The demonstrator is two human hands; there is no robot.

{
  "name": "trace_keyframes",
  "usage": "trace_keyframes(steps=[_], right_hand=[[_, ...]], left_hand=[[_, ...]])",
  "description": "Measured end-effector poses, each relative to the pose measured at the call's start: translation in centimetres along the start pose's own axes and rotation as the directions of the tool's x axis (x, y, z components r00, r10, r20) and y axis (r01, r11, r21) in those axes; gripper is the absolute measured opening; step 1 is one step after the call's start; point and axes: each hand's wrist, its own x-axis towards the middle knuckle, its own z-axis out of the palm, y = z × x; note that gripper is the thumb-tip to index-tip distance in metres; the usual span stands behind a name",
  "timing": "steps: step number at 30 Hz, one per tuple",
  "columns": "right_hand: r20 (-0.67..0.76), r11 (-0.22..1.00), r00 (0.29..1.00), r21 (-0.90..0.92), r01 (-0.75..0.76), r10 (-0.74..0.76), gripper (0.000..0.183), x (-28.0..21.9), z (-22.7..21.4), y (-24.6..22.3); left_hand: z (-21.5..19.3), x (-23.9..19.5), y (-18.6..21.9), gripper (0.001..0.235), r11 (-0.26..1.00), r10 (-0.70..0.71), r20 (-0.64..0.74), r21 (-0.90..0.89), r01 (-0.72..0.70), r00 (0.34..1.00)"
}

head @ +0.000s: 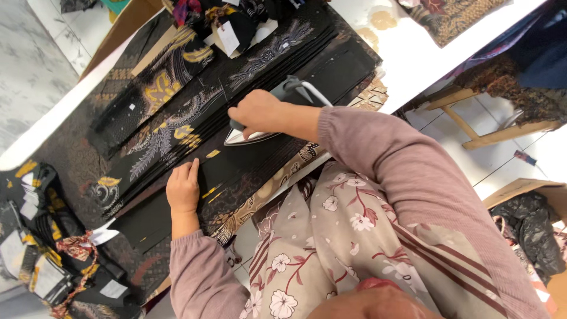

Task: The person irons a long piece of patterned fabric on a table, folds it, and ties it with a ribbon. They then write on a small white tag with a pen and place it on the folded fabric.

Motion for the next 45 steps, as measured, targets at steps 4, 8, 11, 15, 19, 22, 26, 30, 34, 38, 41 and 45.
trace_keyframes(steps=[4, 8, 11, 15, 19, 22, 26, 30, 34, 38, 41, 45], right_hand=[[0.015, 0.999, 0.999, -0.032, -0.032, 0.032, 0.058, -0.7, 0.0, 0.4], [0.03, 0.999, 0.999, -0.012, -0.042, 0.042, 0.058, 1.5, 1.0, -1.8], [0.013, 0.999, 1.0, 0.031, -0.022, 0.021, 0.056, 3.4, 2.0, -4.0], [0.005, 0.997, 1.0, 0.075, -0.009, 0.008, 0.054, 4.8, 2.9, -5.2], [-0.006, 0.998, 1.0, 0.067, 0.021, -0.021, 0.054, 4.4, 3.1, -4.6], [0.022, 0.998, 1.0, 0.063, -0.005, 0.004, 0.055, 3.6, 2.9, -3.9], [0.005, 0.997, 1.0, 0.071, -0.007, 0.007, 0.055, 3.8, 3.1, -4.2], [0.003, 0.996, 1.0, 0.09, 0.002, -0.002, 0.055, 5.6, 4.2, -6.4], [-0.014, 0.986, 0.999, 0.165, -0.039, 0.041, 0.05, 7.7, 5.5, -8.1], [0.107, 0.994, 0.994, 0.103, -0.039, 0.028, 0.047, 8.1, 5.3, -8.2], [0.139, 0.996, 0.99, 0.082, -0.048, 0.036, 0.048, 7.0, 4.4, -7.4], [0.015, 0.997, 0.999, -0.069, 0.047, -0.046, 0.056, 6.0, 3.5, -7.8]], left_hand=[[0.1, 0.2, -0.2, 0.038, 1.0, 0.002, -0.018, -0.016, -0.002, 1.0], [-0.3, -0.3, -0.7, 0.038, 1.0, 0.004, -0.007, 0.002, -0.004, 1.0], [-0.6, -1.2, -1.2, 0.036, 1.0, -0.015, -0.002, 0.022, 0.015, 1.0], [-0.9, -1.7, -1.4, 0.029, 0.999, -0.039, 0.002, 0.034, 0.039, 0.999], [-1.2, -2.0, -1.6, 0.028, 0.999, -0.027, 0.01, 0.029, 0.027, 1.0], [-1.1, -2.4, -1.8, 0.025, 0.999, -0.042, -0.013, -0.002, 0.042, 0.999], [-1.2, -3.0, -2.9, 0.024, 0.998, -0.053, -0.026, -0.03, 0.052, 0.998], [-1.4, -4.0, -3.4, 0.026, 0.999, -0.037, 0.006, -0.014, 0.037, 0.999], [-1.0, -4.5, -4.8, 0.033, 0.999, -0.034, 0.013, -0.01, 0.035, 0.999], [-1.1, -6.2, -5.4, 0.036, 0.999, -0.044, -0.023, -0.014, 0.044, 0.999], [-1.2, -7.1, -6.3, 0.039, 0.999, -0.038, -0.024, -0.032, 0.037, 0.999], [-1.5, -8.5, -7.1, 0.034, 0.994, -0.092, -0.074, -0.058, 0.088, 0.993]])
